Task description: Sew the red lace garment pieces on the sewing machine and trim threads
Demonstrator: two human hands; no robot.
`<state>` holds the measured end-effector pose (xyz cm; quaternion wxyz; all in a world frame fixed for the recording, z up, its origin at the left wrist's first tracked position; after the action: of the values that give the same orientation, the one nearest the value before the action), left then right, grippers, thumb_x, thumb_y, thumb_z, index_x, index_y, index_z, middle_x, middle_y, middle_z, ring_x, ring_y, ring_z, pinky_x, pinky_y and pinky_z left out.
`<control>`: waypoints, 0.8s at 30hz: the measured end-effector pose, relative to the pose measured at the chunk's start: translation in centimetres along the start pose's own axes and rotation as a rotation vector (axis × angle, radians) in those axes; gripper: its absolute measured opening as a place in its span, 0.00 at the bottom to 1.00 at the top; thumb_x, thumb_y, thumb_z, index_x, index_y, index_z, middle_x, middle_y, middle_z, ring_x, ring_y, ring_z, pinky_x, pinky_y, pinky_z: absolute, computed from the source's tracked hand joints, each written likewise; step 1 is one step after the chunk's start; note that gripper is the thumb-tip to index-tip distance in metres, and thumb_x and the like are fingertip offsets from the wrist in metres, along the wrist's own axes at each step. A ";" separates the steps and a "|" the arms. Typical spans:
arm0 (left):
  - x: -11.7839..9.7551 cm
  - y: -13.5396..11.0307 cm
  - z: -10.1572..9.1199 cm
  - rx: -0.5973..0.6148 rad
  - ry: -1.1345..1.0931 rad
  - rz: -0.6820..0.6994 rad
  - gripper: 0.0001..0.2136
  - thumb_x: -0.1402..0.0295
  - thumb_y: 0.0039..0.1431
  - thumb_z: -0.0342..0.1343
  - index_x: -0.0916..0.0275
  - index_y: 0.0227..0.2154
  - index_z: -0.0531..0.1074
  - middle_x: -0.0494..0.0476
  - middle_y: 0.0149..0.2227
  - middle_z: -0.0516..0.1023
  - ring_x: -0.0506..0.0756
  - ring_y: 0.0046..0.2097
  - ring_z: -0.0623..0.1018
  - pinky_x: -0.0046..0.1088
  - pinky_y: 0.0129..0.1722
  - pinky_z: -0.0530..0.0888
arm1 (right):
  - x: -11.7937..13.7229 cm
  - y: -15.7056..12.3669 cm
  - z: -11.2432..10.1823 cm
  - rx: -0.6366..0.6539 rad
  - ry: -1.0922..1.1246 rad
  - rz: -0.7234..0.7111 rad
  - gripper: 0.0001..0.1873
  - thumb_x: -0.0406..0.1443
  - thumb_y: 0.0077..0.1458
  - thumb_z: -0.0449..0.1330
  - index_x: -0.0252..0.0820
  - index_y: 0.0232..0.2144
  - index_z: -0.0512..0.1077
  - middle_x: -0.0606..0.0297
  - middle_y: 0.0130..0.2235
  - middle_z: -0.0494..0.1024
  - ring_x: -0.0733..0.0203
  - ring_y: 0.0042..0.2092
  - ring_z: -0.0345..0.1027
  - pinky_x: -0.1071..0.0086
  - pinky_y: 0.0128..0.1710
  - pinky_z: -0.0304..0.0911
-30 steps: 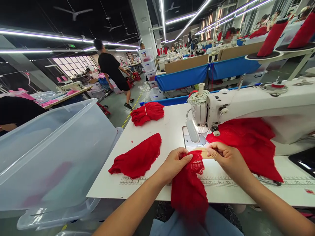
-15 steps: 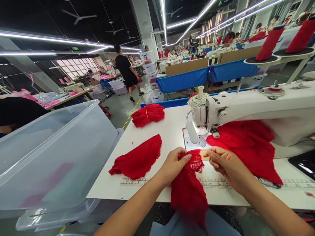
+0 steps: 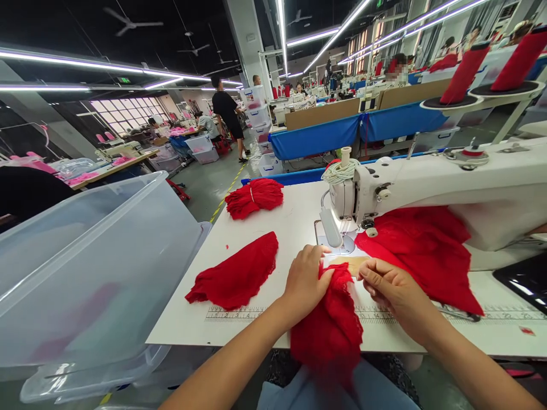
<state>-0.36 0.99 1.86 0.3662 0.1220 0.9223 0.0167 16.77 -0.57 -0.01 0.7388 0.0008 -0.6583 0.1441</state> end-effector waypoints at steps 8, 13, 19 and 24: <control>-1.7 1.7 1.0 0.047 -0.085 0.094 0.04 0.72 0.56 0.56 0.60 0.28 0.75 0.52 0.33 0.74 0.54 0.38 0.73 0.30 0.39 0.68 | 1.3 -0.6 -1.1 -0.142 -0.467 -0.308 0.22 0.55 0.55 0.54 0.44 0.32 0.70 0.68 0.23 0.68 0.65 0.24 0.58 0.71 0.22 0.54; -0.2 2.9 0.3 -0.080 -0.303 0.005 0.08 0.71 0.53 0.57 0.61 0.20 0.68 0.48 0.27 0.73 0.50 0.32 0.71 0.25 0.32 0.65 | 1.0 -3.9 -7.0 -0.355 -1.338 -0.732 0.22 0.52 0.62 0.45 0.47 0.35 0.72 0.62 0.34 0.77 0.55 0.31 0.71 0.64 0.23 0.57; 0.4 4.0 0.1 -0.066 -0.394 -0.047 0.14 0.64 0.50 0.59 0.62 0.15 0.64 0.46 0.21 0.64 0.48 0.27 0.64 0.24 0.27 0.60 | -0.5 -5.7 -9.8 -0.267 -1.712 -1.033 0.20 0.41 0.65 0.44 0.42 0.33 0.73 0.57 0.34 0.78 0.54 0.31 0.70 0.60 0.29 0.61; 0.5 4.7 0.8 -0.016 -0.581 -0.060 0.17 0.57 0.47 0.61 0.63 0.17 0.64 0.45 0.20 0.59 0.46 0.25 0.58 0.24 0.26 0.56 | -0.2 -5.6 -9.1 -0.254 -1.626 -1.091 0.14 0.36 0.63 0.49 0.40 0.34 0.75 0.57 0.37 0.77 0.57 0.33 0.70 0.63 0.34 0.62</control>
<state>0.85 5.57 1.48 0.6161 0.0915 0.7820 -0.0224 26.81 -4.22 -0.41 0.0213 0.3236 -0.8856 -0.3324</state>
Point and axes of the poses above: each hand's wrist, its own y-axis towards the middle knuckle, its own z-axis out of the palm, x = y × z, the point moved 3 cm from there along y, towards the middle knuckle
